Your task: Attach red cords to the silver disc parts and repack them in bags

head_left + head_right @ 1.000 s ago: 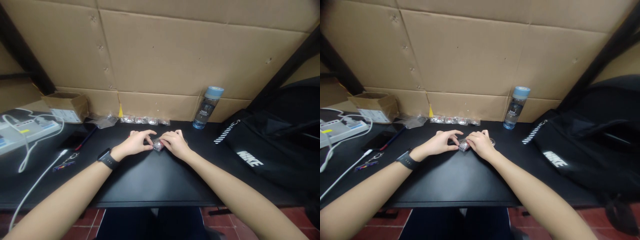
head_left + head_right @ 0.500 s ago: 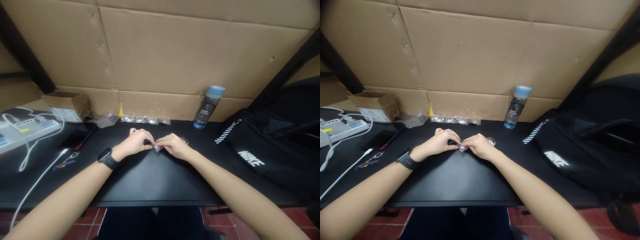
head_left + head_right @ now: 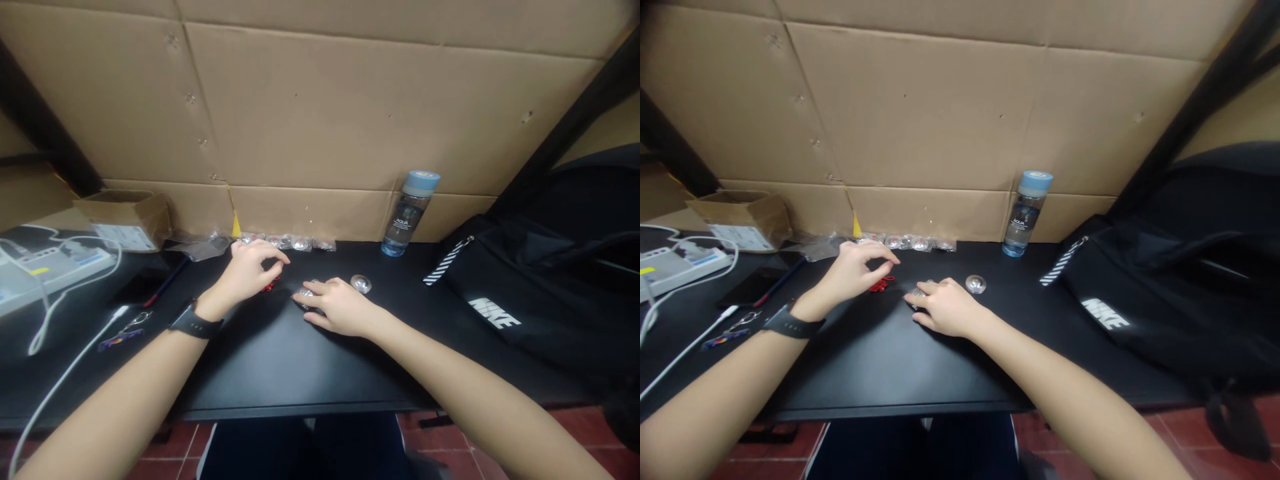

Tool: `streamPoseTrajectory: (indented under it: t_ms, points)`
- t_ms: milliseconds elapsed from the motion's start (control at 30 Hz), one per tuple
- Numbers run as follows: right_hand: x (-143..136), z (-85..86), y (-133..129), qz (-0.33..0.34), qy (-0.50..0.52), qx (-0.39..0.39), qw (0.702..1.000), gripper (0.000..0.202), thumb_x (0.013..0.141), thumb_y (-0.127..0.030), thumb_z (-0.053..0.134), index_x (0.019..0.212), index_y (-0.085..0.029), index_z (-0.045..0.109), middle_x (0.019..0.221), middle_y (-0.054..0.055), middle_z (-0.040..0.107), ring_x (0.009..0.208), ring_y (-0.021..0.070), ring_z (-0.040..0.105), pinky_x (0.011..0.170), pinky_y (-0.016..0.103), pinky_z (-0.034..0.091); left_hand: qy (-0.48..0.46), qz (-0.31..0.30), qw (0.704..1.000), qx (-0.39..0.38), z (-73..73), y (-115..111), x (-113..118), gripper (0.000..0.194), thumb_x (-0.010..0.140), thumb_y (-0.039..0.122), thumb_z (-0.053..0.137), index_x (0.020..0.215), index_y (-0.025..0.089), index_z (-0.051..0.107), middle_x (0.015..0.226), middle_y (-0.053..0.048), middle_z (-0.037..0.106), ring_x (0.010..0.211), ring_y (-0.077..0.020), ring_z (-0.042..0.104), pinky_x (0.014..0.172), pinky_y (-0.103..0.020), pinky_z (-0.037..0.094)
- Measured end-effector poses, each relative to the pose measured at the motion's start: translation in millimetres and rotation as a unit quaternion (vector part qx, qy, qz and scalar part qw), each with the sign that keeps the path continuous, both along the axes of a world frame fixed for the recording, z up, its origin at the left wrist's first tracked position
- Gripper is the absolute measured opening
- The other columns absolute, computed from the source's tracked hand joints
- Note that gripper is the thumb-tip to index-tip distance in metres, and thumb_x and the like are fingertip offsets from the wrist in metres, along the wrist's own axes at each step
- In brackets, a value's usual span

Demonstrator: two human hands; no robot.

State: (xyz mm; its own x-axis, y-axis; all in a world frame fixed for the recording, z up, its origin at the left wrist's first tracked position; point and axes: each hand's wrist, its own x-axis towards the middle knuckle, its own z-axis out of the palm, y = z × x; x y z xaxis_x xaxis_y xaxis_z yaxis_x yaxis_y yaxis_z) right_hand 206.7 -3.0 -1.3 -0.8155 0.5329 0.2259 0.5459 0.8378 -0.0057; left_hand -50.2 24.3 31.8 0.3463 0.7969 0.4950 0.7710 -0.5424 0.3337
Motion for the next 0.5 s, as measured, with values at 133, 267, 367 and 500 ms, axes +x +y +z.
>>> streamPoseTrajectory:
  t_ms: [133,267,367,500]
  points:
    - [5.6,6.2,1.9,0.009,0.01,-0.023,1.0,0.047,0.097,-0.02,0.06,0.143,-0.027,0.062,0.139,0.01,0.069,0.111,0.0242,0.071,0.094,0.038,0.049,-0.001,0.015,1.0,0.02,1.9,-1.0,-0.4,0.021,0.092,0.028,0.057,0.091,0.028,0.078,0.102,0.0,0.081,0.106,-0.024,0.069,0.097,-0.041,0.039]
    - [13.6,5.0,12.7,-0.002,0.023,-0.023,0.999,0.047,0.088,-0.004,0.058,0.126,-0.029,0.072,0.12,0.004,0.078,0.103,0.0219,0.073,0.088,0.034,0.046,-0.008,0.028,0.999,0.025,-1.8,1.7,-0.1,0.021,0.091,0.027,0.057,0.09,0.027,0.078,0.101,-0.001,0.081,0.103,-0.0233,0.07,0.096,-0.041,0.041]
    - [15.9,-0.7,20.1,-0.007,0.047,-0.012,0.999,0.035,0.094,-0.008,0.058,0.121,-0.026,0.072,0.113,0.005,0.08,0.101,0.0213,0.073,0.087,0.034,0.044,-0.009,0.044,0.999,0.031,-6.0,4.3,1.2,0.021,0.091,0.027,0.057,0.089,0.027,0.078,0.101,-0.001,0.081,0.103,-0.0238,0.071,0.097,-0.043,0.04]
    - [16.2,-5.5,24.0,-0.015,0.079,-0.009,0.997,0.025,0.102,-0.012,0.055,0.118,-0.025,0.07,0.106,0.005,0.08,0.098,0.02,0.073,0.089,0.034,0.043,-0.032,0.085,0.992,0.086,0.9,2.1,-4.6,0.021,0.091,0.026,0.057,0.087,0.027,0.077,0.1,-0.001,0.081,0.107,-0.0245,0.071,0.101,-0.045,0.039]
